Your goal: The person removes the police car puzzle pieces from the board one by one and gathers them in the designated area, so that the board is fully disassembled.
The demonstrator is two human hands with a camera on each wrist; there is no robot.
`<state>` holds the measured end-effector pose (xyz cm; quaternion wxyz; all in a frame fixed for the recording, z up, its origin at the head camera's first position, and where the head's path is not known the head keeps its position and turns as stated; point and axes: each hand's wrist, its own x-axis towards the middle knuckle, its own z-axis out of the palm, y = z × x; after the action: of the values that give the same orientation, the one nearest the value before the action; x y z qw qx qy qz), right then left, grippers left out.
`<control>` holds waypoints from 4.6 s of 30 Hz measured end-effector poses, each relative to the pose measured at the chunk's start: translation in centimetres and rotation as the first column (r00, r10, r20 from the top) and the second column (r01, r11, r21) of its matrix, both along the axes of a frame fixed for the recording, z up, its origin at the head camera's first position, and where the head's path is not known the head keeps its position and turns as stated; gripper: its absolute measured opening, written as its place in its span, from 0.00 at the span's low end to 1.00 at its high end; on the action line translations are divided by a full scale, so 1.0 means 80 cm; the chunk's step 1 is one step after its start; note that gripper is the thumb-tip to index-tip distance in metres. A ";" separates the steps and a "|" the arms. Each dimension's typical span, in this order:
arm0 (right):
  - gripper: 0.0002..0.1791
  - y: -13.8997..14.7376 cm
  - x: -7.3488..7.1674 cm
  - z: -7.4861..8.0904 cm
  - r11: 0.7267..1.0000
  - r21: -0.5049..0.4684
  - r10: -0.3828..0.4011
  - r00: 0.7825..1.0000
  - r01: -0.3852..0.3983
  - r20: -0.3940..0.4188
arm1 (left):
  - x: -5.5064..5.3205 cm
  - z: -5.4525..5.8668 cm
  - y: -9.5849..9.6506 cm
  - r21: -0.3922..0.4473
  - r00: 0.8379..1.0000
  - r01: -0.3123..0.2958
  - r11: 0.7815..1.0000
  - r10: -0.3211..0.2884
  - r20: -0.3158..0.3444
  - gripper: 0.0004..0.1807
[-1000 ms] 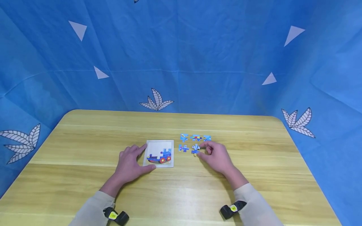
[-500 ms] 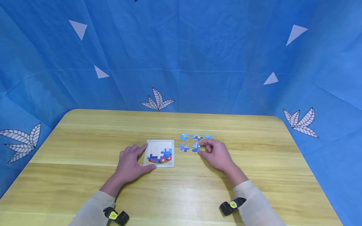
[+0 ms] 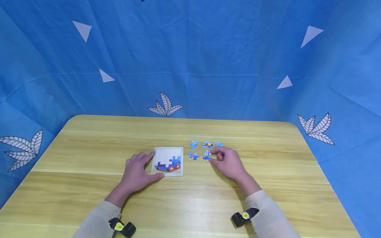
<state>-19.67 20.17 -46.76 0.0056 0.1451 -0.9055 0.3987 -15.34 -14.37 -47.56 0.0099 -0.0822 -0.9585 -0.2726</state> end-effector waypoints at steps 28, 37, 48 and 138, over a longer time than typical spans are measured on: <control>0.14 -0.052 0.044 -0.001 0.985 -0.169 0.049 0.999 -0.044 0.022 | 0.000 0.000 0.001 -0.004 1.000 -0.002 1.000 0.002 -0.007 0.56; 0.16 -0.078 0.053 0.002 0.979 -0.200 0.066 0.995 -0.051 0.069 | 0.001 0.002 0.001 -0.003 1.000 -0.002 1.000 0.002 -0.007 0.55; 0.16 -0.106 0.052 0.003 0.972 -0.231 0.059 0.997 -0.045 0.052 | 0.000 0.000 0.000 -0.006 1.000 0.006 1.000 -0.006 -0.010 0.55; 0.21 -0.143 0.032 0.012 0.975 -0.203 -0.048 0.979 0.089 0.199 | 0.002 0.003 -0.001 -0.018 1.000 0.016 1.000 -0.016 -0.014 0.54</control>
<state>-17.12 8.73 -45.80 -0.0532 0.0729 -0.8589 0.5041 -15.18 -14.49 -47.33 0.0136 -0.0918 -0.9601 -0.2638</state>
